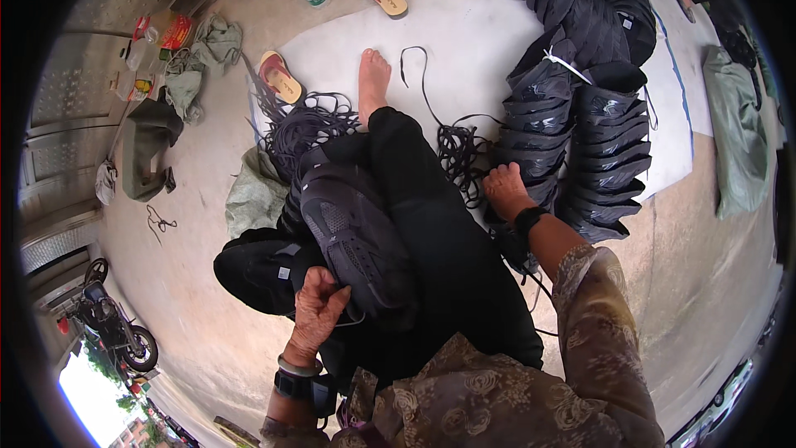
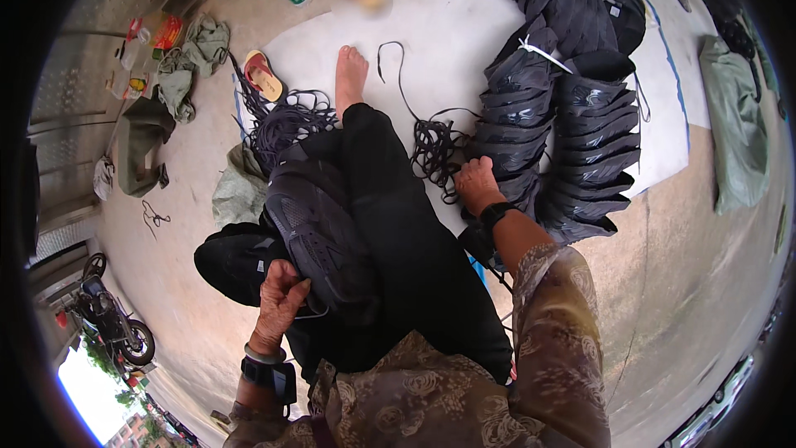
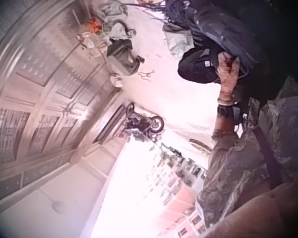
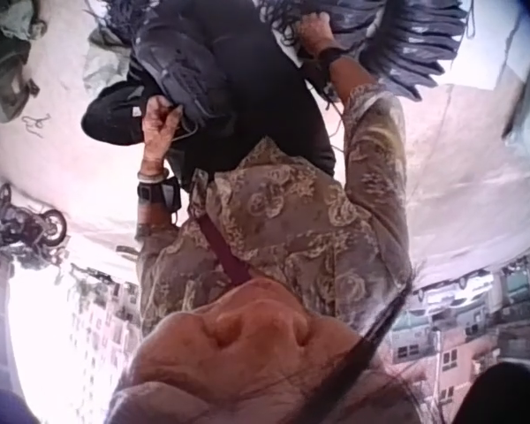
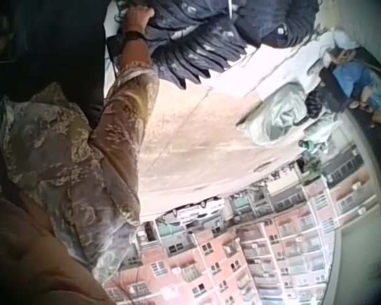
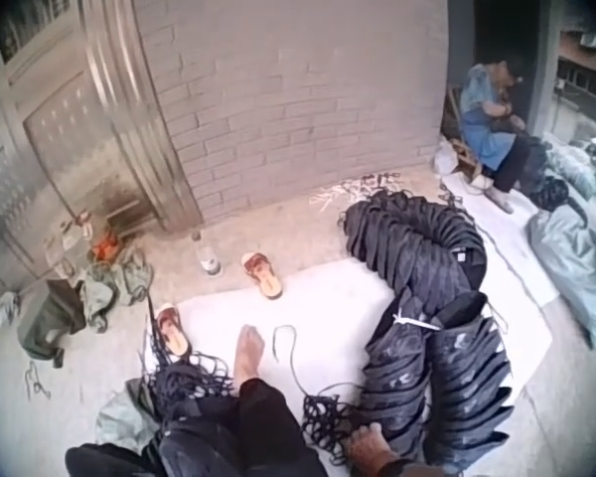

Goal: The recorder is lacing shoelaces into a black shoe in a shoe manufacturing facility.

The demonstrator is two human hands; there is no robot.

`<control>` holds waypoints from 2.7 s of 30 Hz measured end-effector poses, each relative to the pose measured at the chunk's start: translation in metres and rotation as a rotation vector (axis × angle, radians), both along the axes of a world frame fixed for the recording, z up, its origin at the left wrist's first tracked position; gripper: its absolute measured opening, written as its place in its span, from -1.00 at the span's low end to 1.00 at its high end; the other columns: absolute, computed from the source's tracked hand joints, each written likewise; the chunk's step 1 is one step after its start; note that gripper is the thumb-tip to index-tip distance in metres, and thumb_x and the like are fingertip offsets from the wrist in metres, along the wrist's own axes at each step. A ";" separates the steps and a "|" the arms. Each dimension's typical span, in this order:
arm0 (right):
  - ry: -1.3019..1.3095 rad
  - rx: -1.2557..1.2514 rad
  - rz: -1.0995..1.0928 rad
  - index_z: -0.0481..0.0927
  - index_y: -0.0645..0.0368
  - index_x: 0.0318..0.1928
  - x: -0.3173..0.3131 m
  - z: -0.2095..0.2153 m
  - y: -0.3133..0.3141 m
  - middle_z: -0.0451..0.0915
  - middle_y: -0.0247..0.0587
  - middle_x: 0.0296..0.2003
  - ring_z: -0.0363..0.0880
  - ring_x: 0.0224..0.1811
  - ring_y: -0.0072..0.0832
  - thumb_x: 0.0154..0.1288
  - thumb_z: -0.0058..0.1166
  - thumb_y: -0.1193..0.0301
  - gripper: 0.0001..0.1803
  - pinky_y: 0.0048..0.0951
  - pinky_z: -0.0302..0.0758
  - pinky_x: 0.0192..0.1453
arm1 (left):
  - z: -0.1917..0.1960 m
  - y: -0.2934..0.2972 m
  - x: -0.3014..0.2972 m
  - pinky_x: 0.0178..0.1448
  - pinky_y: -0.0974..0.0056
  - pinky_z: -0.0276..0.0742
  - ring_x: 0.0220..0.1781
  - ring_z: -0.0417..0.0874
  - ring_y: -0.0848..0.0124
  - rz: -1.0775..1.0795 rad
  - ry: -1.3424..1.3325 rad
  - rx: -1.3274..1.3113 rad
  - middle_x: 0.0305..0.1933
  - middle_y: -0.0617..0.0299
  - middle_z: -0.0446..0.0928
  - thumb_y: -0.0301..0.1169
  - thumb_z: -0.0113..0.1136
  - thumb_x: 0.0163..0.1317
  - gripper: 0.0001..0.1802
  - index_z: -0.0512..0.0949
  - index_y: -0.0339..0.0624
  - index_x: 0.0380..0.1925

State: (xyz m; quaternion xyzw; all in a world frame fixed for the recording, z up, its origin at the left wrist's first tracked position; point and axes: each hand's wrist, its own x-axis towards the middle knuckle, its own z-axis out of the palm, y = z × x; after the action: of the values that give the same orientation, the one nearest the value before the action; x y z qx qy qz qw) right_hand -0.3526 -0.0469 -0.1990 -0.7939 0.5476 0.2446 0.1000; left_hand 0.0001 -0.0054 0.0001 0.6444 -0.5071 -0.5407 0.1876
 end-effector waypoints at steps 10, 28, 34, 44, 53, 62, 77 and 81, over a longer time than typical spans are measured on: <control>-0.947 -0.143 -0.982 0.59 0.06 -0.38 -0.038 -0.002 0.003 0.57 -0.25 -0.50 0.54 -0.38 -0.33 0.07 0.06 0.37 -0.89 -0.35 0.41 -0.29 | 0.006 -0.006 -0.003 -0.53 0.49 0.15 -0.60 0.17 0.65 -0.068 -0.025 -0.047 -0.67 0.43 0.21 -0.59 0.20 0.00 -0.72 0.24 -0.16 -0.48; -1.547 0.154 -0.332 0.50 0.29 -0.34 0.032 0.313 0.077 0.51 -0.39 -0.52 0.37 -0.47 -0.76 0.19 0.08 0.48 -0.88 -0.66 0.34 -0.40 | 0.076 0.028 -0.102 -0.37 0.54 0.39 -0.42 0.43 0.68 -0.572 0.743 0.111 -0.38 0.36 0.45 -0.47 0.14 0.18 -0.77 0.45 -0.20 -0.15; -1.517 -0.237 -0.945 0.53 0.24 -0.46 -0.054 0.246 0.069 0.34 -0.62 -0.58 0.16 -0.52 -0.82 0.23 0.04 0.46 -0.85 -0.72 0.13 -0.45 | 0.072 0.037 -0.010 -0.47 0.57 0.26 -0.56 0.30 0.71 -0.446 0.430 0.118 -0.57 0.45 0.37 -0.36 0.06 0.26 -0.83 0.53 -0.23 -0.38; -0.882 -0.573 -0.420 0.52 0.20 -0.19 -0.022 0.159 0.043 0.54 -0.04 -0.24 0.46 -0.13 -0.09 -0.01 0.12 0.48 -0.71 -0.28 0.41 -0.02 | 0.063 0.049 0.020 -0.48 0.57 0.34 -0.53 0.42 0.71 -0.178 0.315 -0.074 -0.52 0.44 0.47 -0.42 0.17 0.17 -0.91 0.57 -0.17 -0.35; -1.369 0.105 -0.005 0.50 0.25 -0.26 0.138 0.241 0.059 0.54 -0.08 -0.42 0.54 -0.36 -0.19 0.16 0.06 0.39 -0.81 -0.41 0.47 -0.26 | 0.051 0.033 -0.017 -0.43 0.38 0.41 -0.55 0.52 0.43 -0.345 0.144 -0.582 -0.56 0.15 0.49 -0.53 0.21 0.06 -0.93 0.52 -0.28 -0.44; -1.173 -0.225 -0.192 0.47 0.20 -0.46 0.096 0.201 0.035 0.45 -0.08 -0.64 0.48 -0.59 -0.20 0.19 0.04 0.36 -0.82 -0.36 0.39 -0.49 | 0.019 0.036 0.029 -0.45 0.30 0.39 -0.58 0.53 0.28 -0.417 -0.019 -0.399 -0.65 0.10 0.44 -0.40 0.19 0.08 -0.85 0.50 -0.25 -0.53; -0.735 -0.006 0.118 0.39 0.25 -0.45 0.139 0.197 0.050 0.50 0.02 -0.61 0.52 -0.45 -0.06 0.08 0.06 0.16 -0.64 -0.15 0.45 -0.30 | 0.005 0.042 0.012 -0.31 0.08 0.45 -0.38 0.55 0.02 -0.436 -0.316 -0.482 -0.55 0.03 0.49 -0.25 0.24 -0.02 -0.71 0.42 -0.23 -0.52; -0.703 0.019 0.120 0.39 0.25 -0.43 0.134 0.193 0.053 0.50 0.02 -0.60 0.53 -0.44 -0.06 0.08 0.06 0.17 -0.65 -0.15 0.45 -0.30 | 0.008 0.041 0.003 -0.26 0.06 0.44 -0.33 0.55 0.01 -0.492 -0.378 -0.455 -0.52 0.01 0.51 -0.27 0.20 0.00 -0.73 0.42 -0.23 -0.47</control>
State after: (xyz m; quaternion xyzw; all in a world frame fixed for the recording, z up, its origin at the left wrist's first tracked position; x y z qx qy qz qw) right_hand -0.2189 0.0061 -0.0060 -0.8592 0.4300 -0.0327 0.2753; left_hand 0.0030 0.0361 0.0081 0.5338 -0.7793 -0.3147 0.0938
